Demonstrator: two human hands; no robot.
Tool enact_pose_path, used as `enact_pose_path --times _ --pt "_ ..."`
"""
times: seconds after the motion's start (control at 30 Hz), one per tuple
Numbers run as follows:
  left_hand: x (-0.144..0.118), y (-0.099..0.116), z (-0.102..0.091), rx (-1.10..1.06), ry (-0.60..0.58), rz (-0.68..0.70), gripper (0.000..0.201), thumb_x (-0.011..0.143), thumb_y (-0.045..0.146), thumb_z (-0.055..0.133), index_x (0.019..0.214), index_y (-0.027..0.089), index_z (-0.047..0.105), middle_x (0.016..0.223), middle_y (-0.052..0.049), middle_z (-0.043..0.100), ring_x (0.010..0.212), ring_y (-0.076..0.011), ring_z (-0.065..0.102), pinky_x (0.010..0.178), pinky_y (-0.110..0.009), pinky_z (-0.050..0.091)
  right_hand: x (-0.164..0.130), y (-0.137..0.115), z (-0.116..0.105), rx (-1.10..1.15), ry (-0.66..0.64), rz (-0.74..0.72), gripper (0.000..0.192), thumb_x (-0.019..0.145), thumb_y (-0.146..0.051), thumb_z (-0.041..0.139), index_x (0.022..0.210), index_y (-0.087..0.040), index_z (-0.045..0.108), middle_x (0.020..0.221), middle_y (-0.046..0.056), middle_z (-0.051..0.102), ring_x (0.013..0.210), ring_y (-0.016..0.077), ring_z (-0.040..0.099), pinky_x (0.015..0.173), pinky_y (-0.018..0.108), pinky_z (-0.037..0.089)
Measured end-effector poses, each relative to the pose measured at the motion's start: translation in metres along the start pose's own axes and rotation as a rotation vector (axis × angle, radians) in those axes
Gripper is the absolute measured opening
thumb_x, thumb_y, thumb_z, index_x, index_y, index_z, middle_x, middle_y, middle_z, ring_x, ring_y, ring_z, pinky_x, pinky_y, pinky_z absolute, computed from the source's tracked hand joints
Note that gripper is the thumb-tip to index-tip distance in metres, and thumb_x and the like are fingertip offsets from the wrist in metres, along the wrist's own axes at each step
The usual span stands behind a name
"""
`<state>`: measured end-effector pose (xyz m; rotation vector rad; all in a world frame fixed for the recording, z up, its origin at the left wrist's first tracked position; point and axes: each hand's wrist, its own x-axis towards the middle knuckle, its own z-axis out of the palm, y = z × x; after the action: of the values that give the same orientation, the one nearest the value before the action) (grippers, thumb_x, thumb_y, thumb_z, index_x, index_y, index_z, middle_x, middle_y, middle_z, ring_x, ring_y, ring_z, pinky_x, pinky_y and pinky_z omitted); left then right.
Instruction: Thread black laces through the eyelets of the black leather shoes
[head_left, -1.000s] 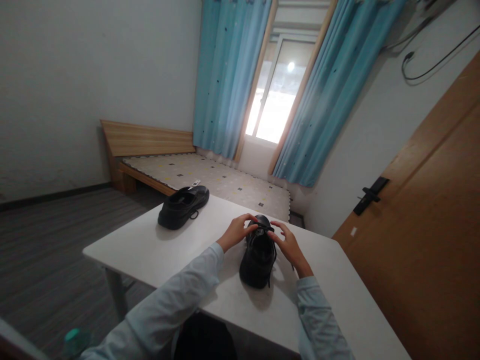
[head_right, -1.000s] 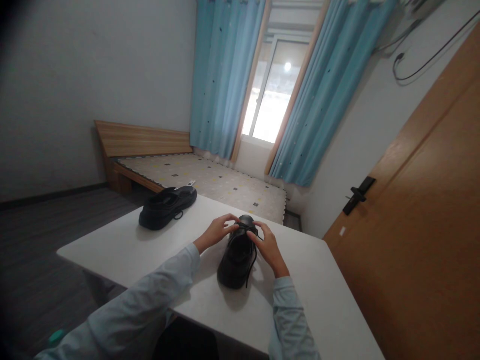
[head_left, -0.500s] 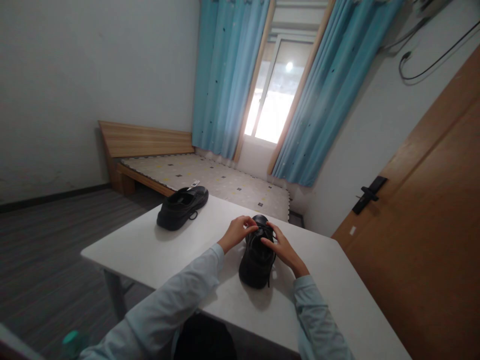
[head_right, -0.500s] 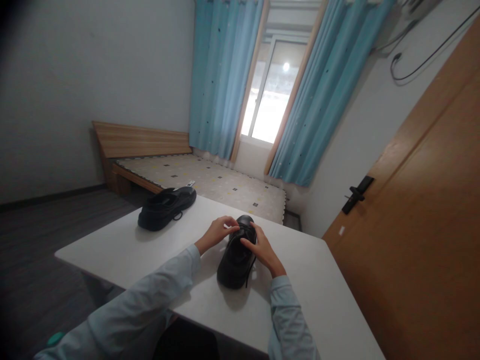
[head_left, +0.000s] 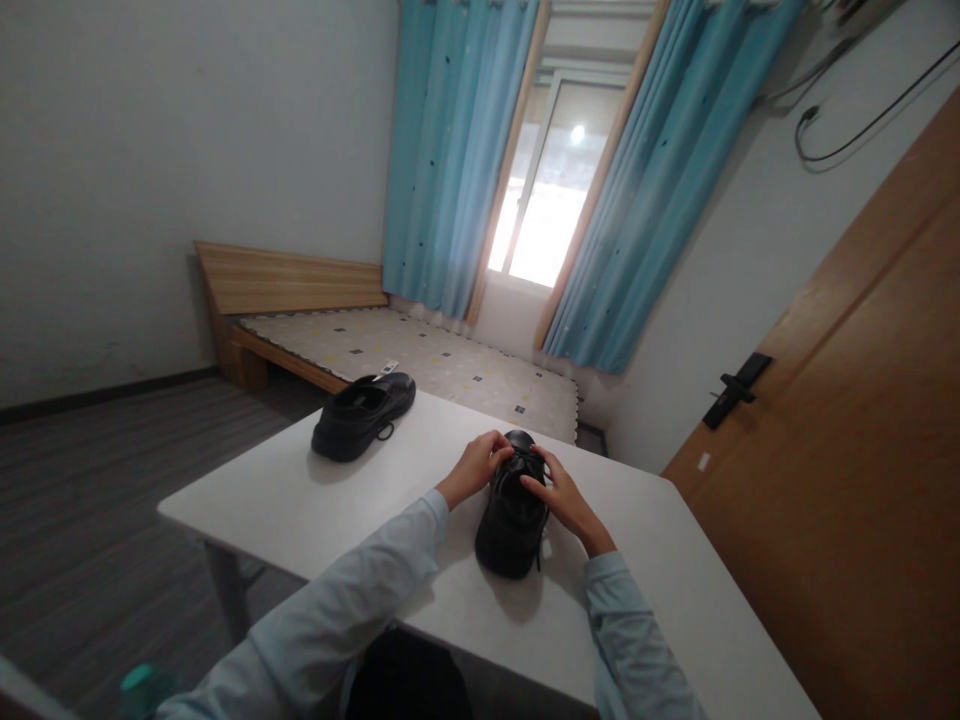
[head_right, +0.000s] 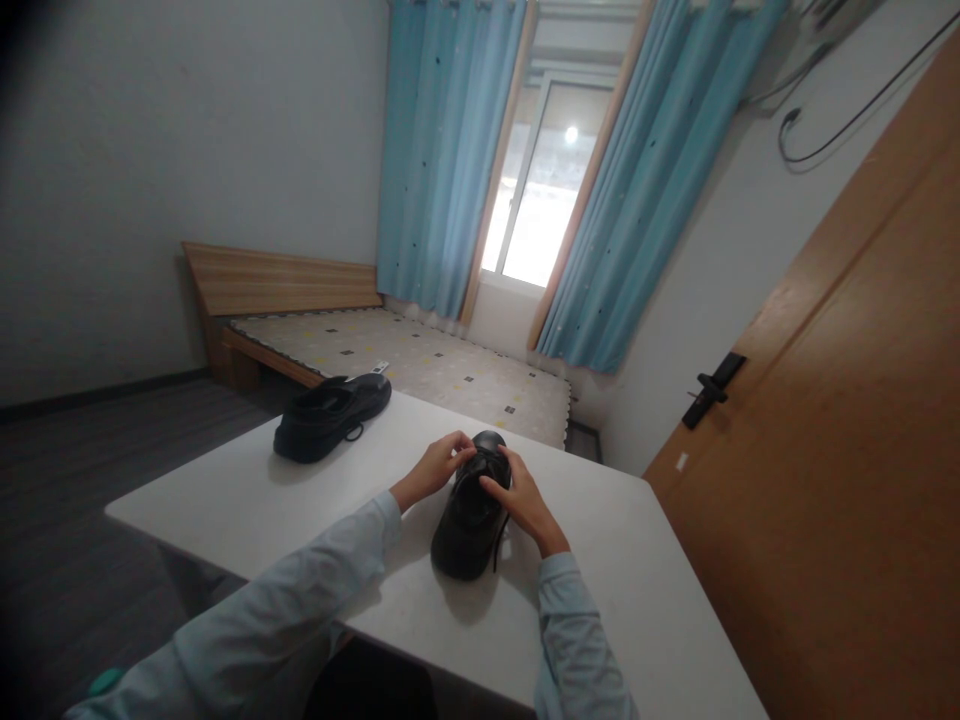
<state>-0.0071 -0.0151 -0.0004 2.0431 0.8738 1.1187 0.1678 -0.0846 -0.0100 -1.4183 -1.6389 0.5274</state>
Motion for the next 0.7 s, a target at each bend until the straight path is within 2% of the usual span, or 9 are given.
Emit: enact_pose_path --times 0.5,0.7 --pt "0.0005 0.0021 -0.0015 -0.013 -0.024 0.040 0.010 0.082 0.025 0.050 0.079 0.017 0.055 0.076 -0.001 0.063 0.072 -0.0140 0.056 0.067 -0.024 0.042 0.0012 0.0017 -0.0009 -0.096 -0.044 -0.027 0.062 0.075 -0.047 0.060 0.128 -0.020 0.042 0.133 0.011 0.045 0.123 0.0269 0.041 0.102 0.046 0.034" --pt "0.0034 -0.0011 -0.0052 -0.001 -0.044 0.116 0.018 0.077 0.034 0.060 0.085 0.017 0.061 0.082 -0.002 0.064 0.076 -0.0148 0.056 0.070 -0.025 0.042 0.0021 0.0024 -0.0014 -0.112 -0.045 -0.034 0.062 0.075 -0.047 0.060 0.128 -0.020 0.043 0.134 0.011 0.045 0.123 0.0271 0.041 0.101 0.046 0.035"
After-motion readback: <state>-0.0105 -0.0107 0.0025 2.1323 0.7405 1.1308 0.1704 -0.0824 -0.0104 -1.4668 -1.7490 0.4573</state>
